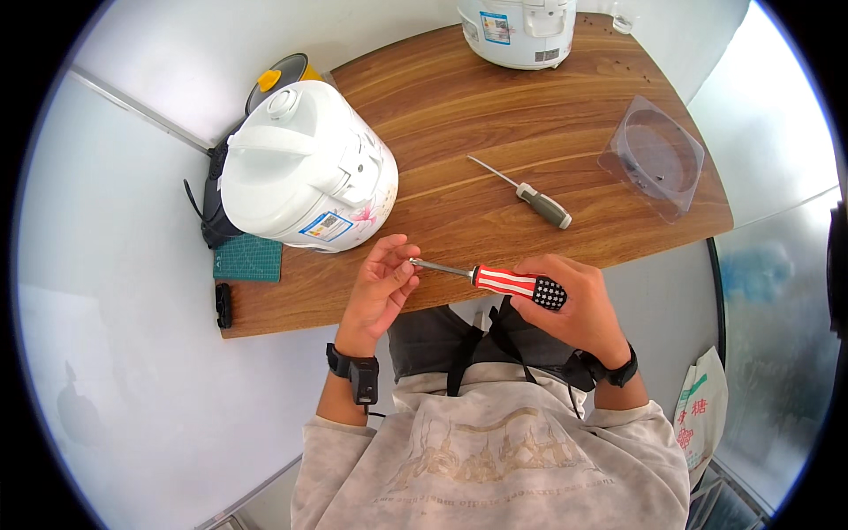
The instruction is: The person assembles a white rice cooker by inserting a small plastic component into the lid, attaching the lid to the cooker body, and securing it with a screwdriver. They then disassemble a yellow pot lid by unscrewing the handle and removing the screw and washer.
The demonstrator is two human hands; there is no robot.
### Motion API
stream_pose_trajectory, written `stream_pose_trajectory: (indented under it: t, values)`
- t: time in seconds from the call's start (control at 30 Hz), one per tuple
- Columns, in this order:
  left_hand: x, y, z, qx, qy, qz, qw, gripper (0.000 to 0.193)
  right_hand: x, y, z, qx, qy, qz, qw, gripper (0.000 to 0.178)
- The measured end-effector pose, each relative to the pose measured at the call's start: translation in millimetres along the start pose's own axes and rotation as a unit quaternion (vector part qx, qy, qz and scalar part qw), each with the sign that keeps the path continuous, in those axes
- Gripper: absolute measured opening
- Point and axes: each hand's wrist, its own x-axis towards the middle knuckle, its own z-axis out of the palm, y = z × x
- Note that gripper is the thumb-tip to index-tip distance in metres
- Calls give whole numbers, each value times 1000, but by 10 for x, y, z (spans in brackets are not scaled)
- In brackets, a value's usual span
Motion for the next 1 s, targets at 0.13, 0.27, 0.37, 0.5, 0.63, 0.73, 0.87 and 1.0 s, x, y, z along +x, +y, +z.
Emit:
stream_pose_trajectory:
  t: [0.13, 0.27, 0.37, 0.5, 0.63, 0.73, 0.87, 1.0]
  values:
    - [-11, 2, -22, 22, 2, 23, 1000, 28, 18, -15, -13, 3, -7, 3, 1000, 27]
    - [-8, 21, -4, 84, 0, 48, 995, 22, 27, -11, -15, 7, -3, 3, 1000, 27]
    - [-17, 44, 4, 130, -10, 58, 990, 20, 27, 0, -35, -5, -7, -10, 1000, 27]
    - [-35, 109, 72, 221, 6, 87, 971, 18, 45, -10, -39, -5, -11, -3, 1000, 27]
    - [-101, 257, 230, 284, 14, 106, 953, 17, 70, 7, -57, 19, -10, -12, 1000, 28]
    - [-175, 369, 347, 301, 7, 122, 946, 19, 76, 2, -90, 32, -8, -17, 999, 29]
    - [-245, 458, 422, 302, -53, 160, 938, 31, 81, -42, -122, 46, -11, -8, 999, 29]
    - [-368, 602, 643, 326, -50, 180, 927, 44, 113, -68, -152, 58, 10, -15, 998, 29]
